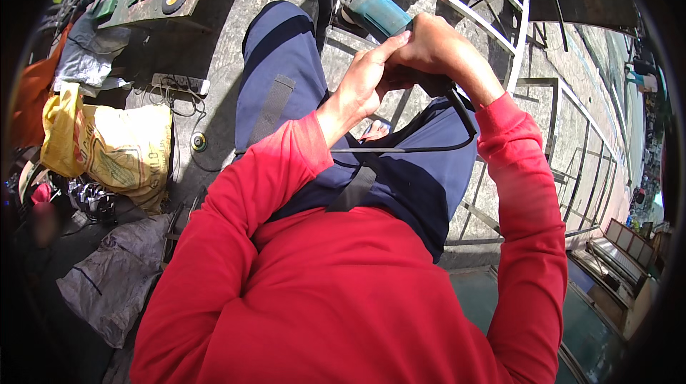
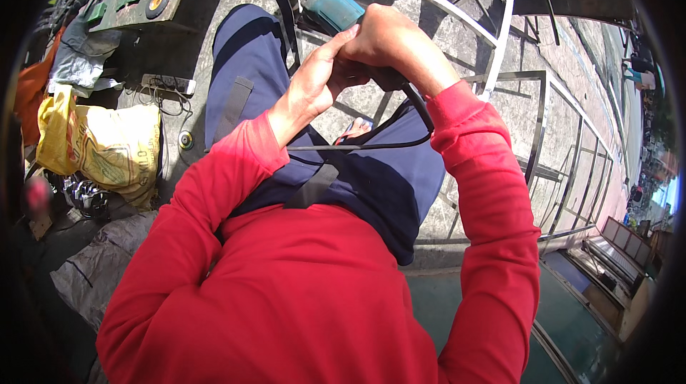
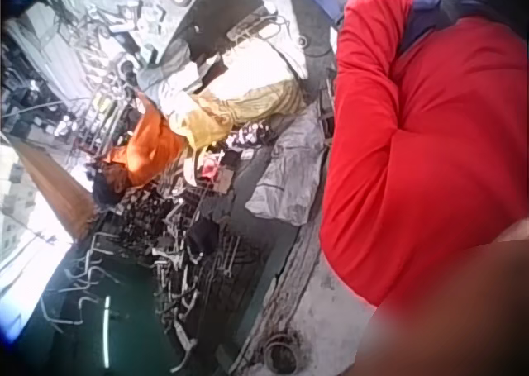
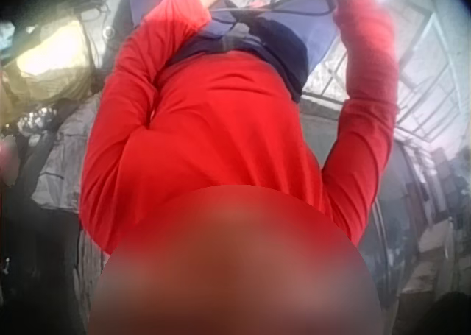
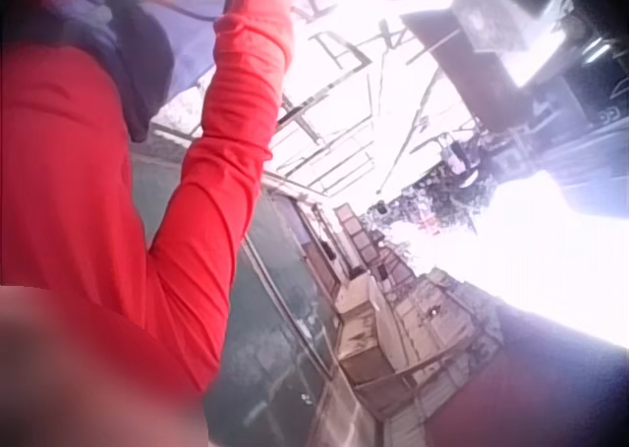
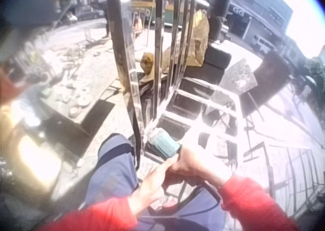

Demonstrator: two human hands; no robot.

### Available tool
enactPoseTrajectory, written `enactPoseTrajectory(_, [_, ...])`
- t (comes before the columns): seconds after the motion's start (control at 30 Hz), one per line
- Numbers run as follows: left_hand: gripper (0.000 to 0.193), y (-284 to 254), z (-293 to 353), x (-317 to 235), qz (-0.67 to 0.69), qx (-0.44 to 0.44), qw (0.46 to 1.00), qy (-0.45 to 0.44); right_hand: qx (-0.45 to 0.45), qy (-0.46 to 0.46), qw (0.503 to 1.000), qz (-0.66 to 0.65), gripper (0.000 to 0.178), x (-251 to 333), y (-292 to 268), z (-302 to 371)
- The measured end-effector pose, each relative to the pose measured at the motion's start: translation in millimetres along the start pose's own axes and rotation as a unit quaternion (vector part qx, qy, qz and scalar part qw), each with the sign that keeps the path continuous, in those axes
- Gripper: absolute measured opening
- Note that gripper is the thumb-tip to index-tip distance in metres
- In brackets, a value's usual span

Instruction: The person uses an angle grinder to smooth the edges of a metal frame. They hold the frame with one hand and operate the grinder with the other, moving along the joints and edges. The person occasionally repositions the frame to access different sections.

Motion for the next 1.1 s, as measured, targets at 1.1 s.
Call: enactPoseTrajectory(1.1, [0.04,0.4,-3.2,-1.7,0.019,0.018,1.0,0.009,-0.006,-0.016,0.999,-0.036,0.052,-2.7,-0.4,-4.0])
Point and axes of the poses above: each hand's wrist, its own z-axis away from the middle knuckle, its own y-axis out of the palm, x = y × z, the point moved 3 cm from there along -z, towards the middle knuckle, and after that the axes turned 5 degrees about -z, right-handed, at the moved point
